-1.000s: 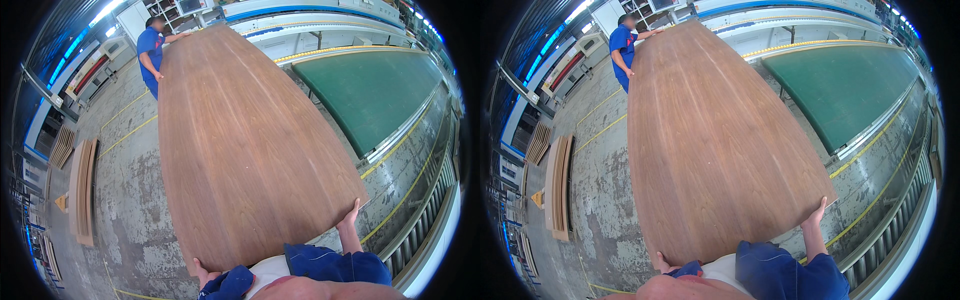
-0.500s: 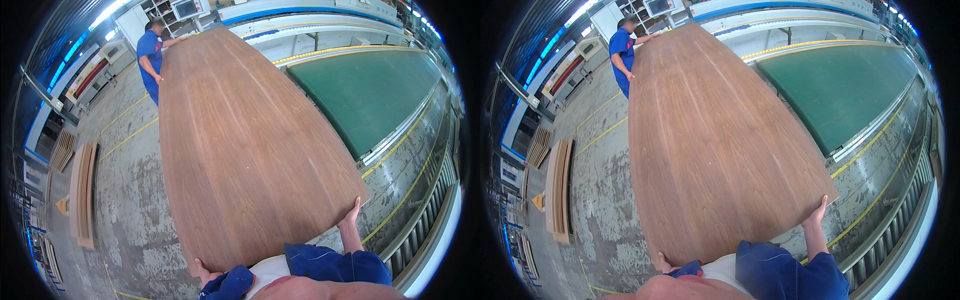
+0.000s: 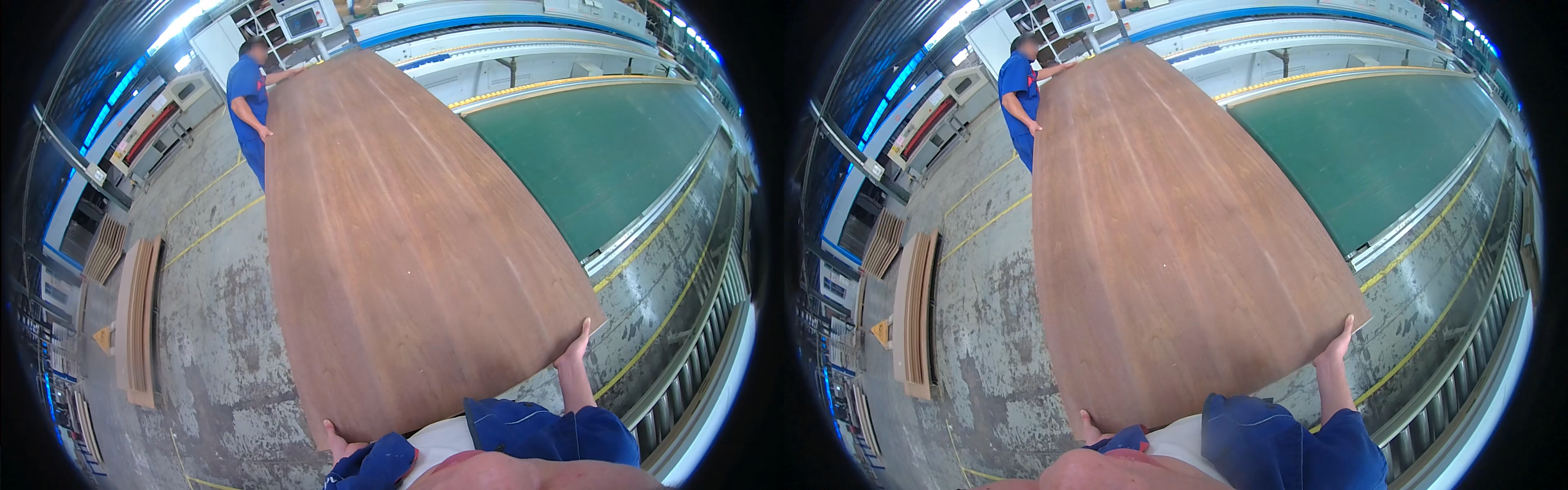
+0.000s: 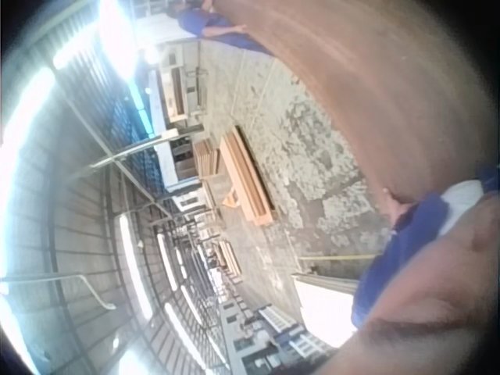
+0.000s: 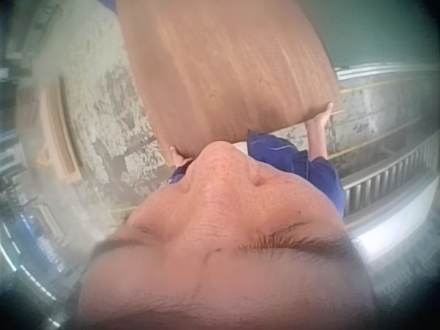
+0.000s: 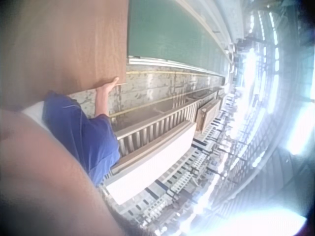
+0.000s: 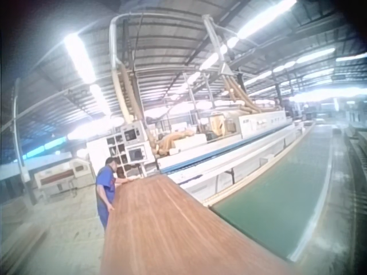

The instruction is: The person adjusts multiple cylindrical components inside a machine using both hands, then uses a screwdriver to tighten a part. Afterward, the person walks to a conveyor area and, with a coworker, lifts and places a large wooden board onto the conveyor.

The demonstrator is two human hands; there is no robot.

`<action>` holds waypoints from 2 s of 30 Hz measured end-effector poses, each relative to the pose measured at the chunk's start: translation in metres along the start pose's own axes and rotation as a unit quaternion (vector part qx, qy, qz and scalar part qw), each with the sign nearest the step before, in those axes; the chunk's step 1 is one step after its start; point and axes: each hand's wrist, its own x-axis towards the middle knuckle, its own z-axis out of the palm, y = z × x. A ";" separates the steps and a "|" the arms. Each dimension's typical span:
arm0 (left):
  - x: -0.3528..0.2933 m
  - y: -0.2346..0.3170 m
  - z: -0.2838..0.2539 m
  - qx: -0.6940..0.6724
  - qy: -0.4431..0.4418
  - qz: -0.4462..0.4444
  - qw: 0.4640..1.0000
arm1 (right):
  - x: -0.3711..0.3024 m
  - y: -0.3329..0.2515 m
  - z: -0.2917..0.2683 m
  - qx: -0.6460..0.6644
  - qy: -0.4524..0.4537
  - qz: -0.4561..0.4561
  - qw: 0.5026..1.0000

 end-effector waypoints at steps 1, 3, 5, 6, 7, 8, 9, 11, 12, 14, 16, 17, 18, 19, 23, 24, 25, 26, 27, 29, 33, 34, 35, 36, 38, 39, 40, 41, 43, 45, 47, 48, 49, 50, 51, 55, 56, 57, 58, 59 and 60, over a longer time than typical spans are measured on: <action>0.001 -0.005 0.004 -0.004 -0.003 -0.007 1.000 | 0.004 -0.007 0.000 0.001 0.004 -0.001 1.000; -0.001 -0.019 0.015 -0.005 0.009 -0.004 1.000 | 0.014 -0.022 0.000 0.007 -0.012 -0.004 1.000; -0.006 -0.036 0.030 0.003 0.030 0.003 1.000 | 0.025 -0.038 0.000 0.011 -0.003 -0.008 1.000; -0.008 -0.043 0.037 0.005 0.036 0.002 0.999 | 0.031 -0.044 -0.001 0.010 0.009 -0.013 1.000; -0.007 -0.046 0.043 0.002 0.034 -0.008 0.999 | 0.037 -0.049 -0.002 0.012 0.034 -0.014 0.999; -0.006 -0.051 0.046 0.004 0.038 -0.007 0.999 | 0.042 -0.054 -0.003 0.020 0.017 -0.015 1.000; -0.003 -0.055 0.048 0.007 0.042 -0.006 0.999 | 0.047 -0.060 -0.003 0.029 0.010 -0.012 0.999; 0.010 -0.067 0.048 0.020 0.058 0.022 0.998 | 0.057 -0.070 -0.004 0.039 -0.005 -0.019 0.999; 0.018 -0.069 0.047 0.035 0.037 0.004 0.999 | 0.060 -0.076 -0.006 0.042 -0.004 -0.020 0.999; 0.032 -0.075 0.045 0.049 0.027 -0.026 0.998 | 0.068 -0.085 -0.006 0.040 0.000 -0.013 0.999; 0.042 -0.087 0.047 0.010 -0.037 -0.022 0.999 | 0.073 -0.090 -0.007 0.032 0.023 -0.012 0.999; 0.043 -0.095 0.048 -0.014 -0.039 -0.019 0.999 | 0.074 -0.089 -0.007 0.027 0.038 -0.011 0.999; 0.045 -0.103 0.051 -0.010 -0.057 -0.014 0.998 | 0.074 -0.084 -0.006 0.034 0.001 -0.018 0.999; 0.045 -0.110 0.053 -0.006 -0.055 -0.011 0.998 | 0.071 -0.074 -0.009 0.039 -0.036 -0.025 0.998; 0.048 -0.119 0.045 0.005 -0.064 -0.049 0.997 | 0.038 -0.018 -0.026 0.014 -0.122 -0.029 0.992; 0.050 -0.116 0.041 0.040 -0.094 -0.060 0.993 | 0.027 -0.002 -0.032 -0.001 -0.154 -0.010 0.988; 0.052 -0.109 0.037 0.075 -0.139 -0.082 0.984 | 0.014 0.015 -0.037 -0.014 -0.173 0.008 0.985; 0.053 -0.109 0.035 0.100 -0.161 -0.086 0.978 | 0.003 0.031 -0.041 -0.043 -0.191 0.025 0.980; 0.054 -0.108 0.034 0.124 -0.183 -0.090 0.971 | -0.009 0.048 -0.046 -0.071 -0.201 0.046 0.976; 0.056 -0.112 0.043 0.151 -0.207 -0.068 0.964 | -0.027 0.072 -0.056 -0.088 -0.207 0.091 0.970; 0.042 -0.117 0.078 0.254 -0.250 -0.121 0.926 | -0.041 0.085 -0.065 -0.141 -0.159 0.128 0.969; 0.038 -0.117 0.089 0.307 -0.250 -0.108 0.912 | -0.043 0.083 -0.068 -0.167 -0.182 0.113 0.962; 0.032 -0.117 0.096 0.359 -0.249 -0.096 0.894 | -0.044 0.080 -0.071 -0.198 -0.184 0.099 0.958; 0.028 -0.119 0.104 0.408 -0.245 -0.083 0.876 | -0.044 0.076 -0.076 -0.231 -0.180 0.083 0.953; 0.022 -0.129 0.120 0.454 -0.236 -0.021 0.859 | -0.043 0.065 -0.097 -0.243 -0.189 0.059 0.949; 0.021 -0.134 0.126 0.453 -0.249 -0.010 0.856 | -0.038 0.059 -0.109 -0.246 -0.192 0.046 0.949; 0.021 -0.140 0.130 0.454 -0.260 -0.001 0.852 | -0.034 0.058 -0.126 -0.255 -0.158 0.033 0.953; 0.022 -0.145 0.135 0.461 -0.275 -0.011 0.844 | -0.029 0.058 -0.149 -0.259 -0.125 0.016 0.958; 0.027 -0.154 0.145 0.472 -0.306 -0.034 0.826 | -0.016 0.060 -0.203 -0.256 -0.045 -0.010 0.965; 0.031 -0.162 0.154 0.499 -0.329 -0.037 0.801 | -0.012 0.075 -0.269 -0.230 0.018 -0.013 0.973; 0.033 -0.170 0.167 0.524 -0.361 -0.048 0.770 | -0.015 0.084 -0.327 -0.229 0.058 -0.001 0.972; 0.033 -0.175 0.172 0.538 -0.363 -0.051 0.759 | -0.021 0.091 -0.351 -0.310 0.102 0.012 0.945; 0.031 -0.181 0.179 0.552 -0.364 -0.052 0.748 | -0.029 0.097 -0.371 -0.324 0.099 0.017 0.941; 0.029 -0.186 0.184 0.568 -0.364 -0.051 0.737 | -0.034 0.102 -0.385 -0.368 0.111 0.025 0.923; 0.027 -0.190 0.190 0.583 -0.364 -0.047 0.725 | -0.038 0.105 -0.394 -0.406 0.115 0.031 0.906; 0.019 -0.206 0.211 0.600 -0.383 -0.047 0.701 | -0.041 0.109 -0.404 -0.533 0.103 0.028 0.840; 0.018 -0.210 0.216 0.605 -0.389 -0.047 0.693 | -0.036 0.107 -0.403 -0.556 0.092 0.021 0.826; 0.017 -0.214 0.221 0.605 -0.397 -0.041 0.689 | -0.029 0.103 -0.403 -0.578 0.082 0.009 0.812; 0.016 -0.219 0.224 0.609 -0.394 -0.039 0.687 | -0.021 0.098 -0.401 -0.599 0.069 -0.005 0.797; 0.015 -0.223 0.226 0.607 -0.394 -0.030 0.690 | -0.011 0.092 -0.398 -0.615 0.054 -0.028 0.786; 0.013 -0.230 0.234 0.604 -0.393 -0.015 0.693 | 0.000 0.082 -0.394 -0.631 0.039 -0.053 0.773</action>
